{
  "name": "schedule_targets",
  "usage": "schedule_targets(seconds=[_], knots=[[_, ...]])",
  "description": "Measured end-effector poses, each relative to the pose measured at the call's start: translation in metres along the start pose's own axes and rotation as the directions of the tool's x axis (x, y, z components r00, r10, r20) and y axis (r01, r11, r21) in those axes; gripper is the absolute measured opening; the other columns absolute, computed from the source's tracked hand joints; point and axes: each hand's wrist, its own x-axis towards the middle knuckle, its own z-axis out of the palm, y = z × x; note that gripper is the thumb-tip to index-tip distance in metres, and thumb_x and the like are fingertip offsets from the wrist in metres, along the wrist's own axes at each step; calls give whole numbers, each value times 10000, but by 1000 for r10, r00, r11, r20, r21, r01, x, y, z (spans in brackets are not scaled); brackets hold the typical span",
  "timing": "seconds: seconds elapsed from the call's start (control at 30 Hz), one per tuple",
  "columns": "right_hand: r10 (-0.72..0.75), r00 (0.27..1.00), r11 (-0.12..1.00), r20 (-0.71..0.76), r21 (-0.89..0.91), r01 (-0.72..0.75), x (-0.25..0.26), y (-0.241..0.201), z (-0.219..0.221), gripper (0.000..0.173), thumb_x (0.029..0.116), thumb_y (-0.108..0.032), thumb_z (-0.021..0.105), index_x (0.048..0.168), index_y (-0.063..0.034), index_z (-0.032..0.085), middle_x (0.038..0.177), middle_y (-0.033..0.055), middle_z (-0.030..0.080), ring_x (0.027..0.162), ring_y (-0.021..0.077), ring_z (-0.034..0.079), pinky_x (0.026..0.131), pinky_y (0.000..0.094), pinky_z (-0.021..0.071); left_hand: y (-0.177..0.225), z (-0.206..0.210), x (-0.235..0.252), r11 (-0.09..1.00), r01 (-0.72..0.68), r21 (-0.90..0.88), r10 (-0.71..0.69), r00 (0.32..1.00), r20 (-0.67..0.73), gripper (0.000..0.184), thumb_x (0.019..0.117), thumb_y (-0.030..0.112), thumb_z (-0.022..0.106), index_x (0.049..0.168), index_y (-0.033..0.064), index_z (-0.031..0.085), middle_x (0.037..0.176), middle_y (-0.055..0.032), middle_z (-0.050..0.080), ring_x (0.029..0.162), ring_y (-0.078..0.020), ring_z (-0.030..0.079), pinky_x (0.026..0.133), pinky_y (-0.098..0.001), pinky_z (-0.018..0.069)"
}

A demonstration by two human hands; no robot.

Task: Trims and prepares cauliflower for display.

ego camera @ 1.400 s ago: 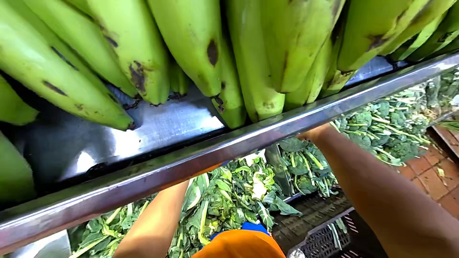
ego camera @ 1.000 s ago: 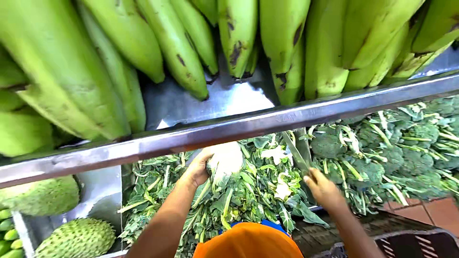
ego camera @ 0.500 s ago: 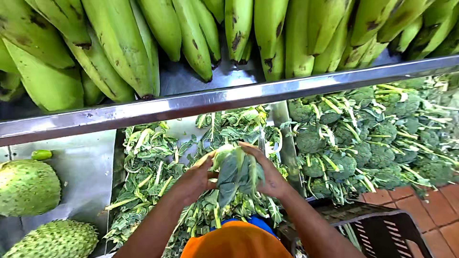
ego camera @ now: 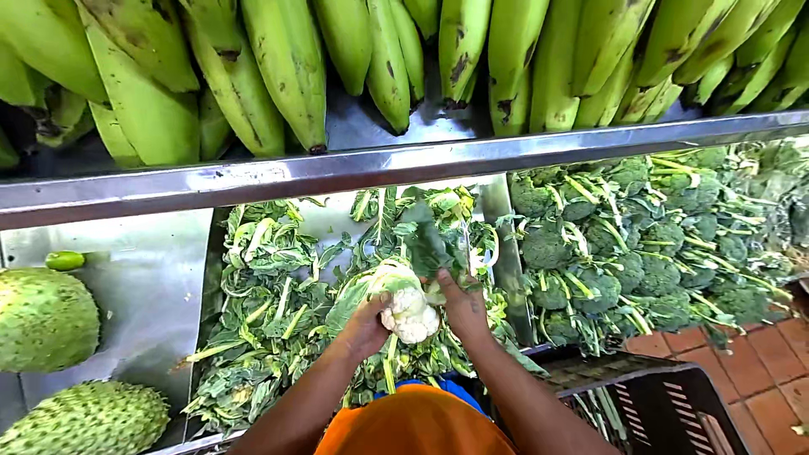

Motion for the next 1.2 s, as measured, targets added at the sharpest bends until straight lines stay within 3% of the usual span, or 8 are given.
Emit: schedule_targets(seconds=[0.13, 0.4, 0.57, 0.73, 0.87, 1.03, 1.1, 1.2], knots=[[354, 917, 918, -182, 256, -303, -1, 7, 15, 584, 1037, -592, 457, 1009, -57, 689, 812, 82, 696, 730, 204, 680, 697, 438, 591, -5, -10, -1, 999, -21, -37, 25, 995, 97, 759, 571, 483, 967, 1177, 134, 669, 1049, -82, 740, 984, -207, 719, 904, -432, 597], [567, 818, 737, -92, 499, -455, -1, 8, 20, 505, 1052, -529, 485, 948, -54, 622, 717, 64, 612, 585, 154, 607, 562, 334, 561, 4, -26, 0, 996, -49, 72, 23, 948, 319, 829, 652, 429, 946, 1357, 274, 540, 1144, -9, 721, 1042, -156, 702, 922, -396, 591], [649, 726, 471, 228, 629, -619, -1, 9, -6, 490, 1084, -496, 299, 831, -149, 535, 570, -26, 487, 478, 124, 522, 584, 365, 578, 3, -54, -12, 994, 60, -89, -29, 948, 318, 666, 615, 729, 816, 1038, 218, 766, 949, -28, 770, 851, -145, 744, 781, -350, 627], [536, 844, 844, -37, 49, -534, 29, 39, -23, 619, 1079, -540, 399, 1124, 39, 612, 815, 162, 722, 753, 287, 734, 718, 472, 622, 5, -70, -20, 961, 181, -211, -42, 846, 532, 588, 720, 628, 813, 1128, 206, 776, 1067, -60, 769, 986, -191, 744, 887, -404, 614], [408, 910, 802, 76, -507, -316, 39, 51, -40, 847, 960, -491, 669, 1594, -89, 275, 1354, 200, 611, 1177, 363, 638, 990, 608, 512, 20, -73, -30, 997, 71, 2, -67, 933, 354, 530, 677, 579, 872, 1053, 216, 790, 988, -16, 779, 916, -137, 747, 848, -351, 621], [80, 780, 925, 621, -338, 175, -12, -24, 16, 605, 944, -368, 718, 1496, -219, 523, 1402, 41, 577, 1156, 205, 626, 932, 474, 566, 45, -56, -24, 838, -58, 543, -58, 979, 195, 939, 670, 312, 903, 1464, 140, 433, 1235, -102, 672, 1078, -228, 676, 908, -430, 590], [-80, 758, 860, 647, -340, 381, -14, -23, 29, 332, 961, -360, 710, 1258, -211, 712, 1386, 3, 596, 1263, 180, 569, 1035, 475, 519, 49, -47, -23, 785, -69, 616, -41, 986, 163, 879, 672, 250, 891, 1435, 158, 464, 1220, -105, 673, 1061, -232, 683, 891, -431, 599], [-246, 847, 916, 471, -173, 362, -19, -6, 30, 112, 995, -181, 638, 1020, -114, 724, 1216, 11, 700, 1068, 137, 677, 906, 383, 596, 48, -49, -22, 820, -120, 560, 26, 985, 172, 881, 657, 322, 921, 1415, 184, 494, 1215, -116, 678, 1043, -247, 693, 879, -435, 606]])
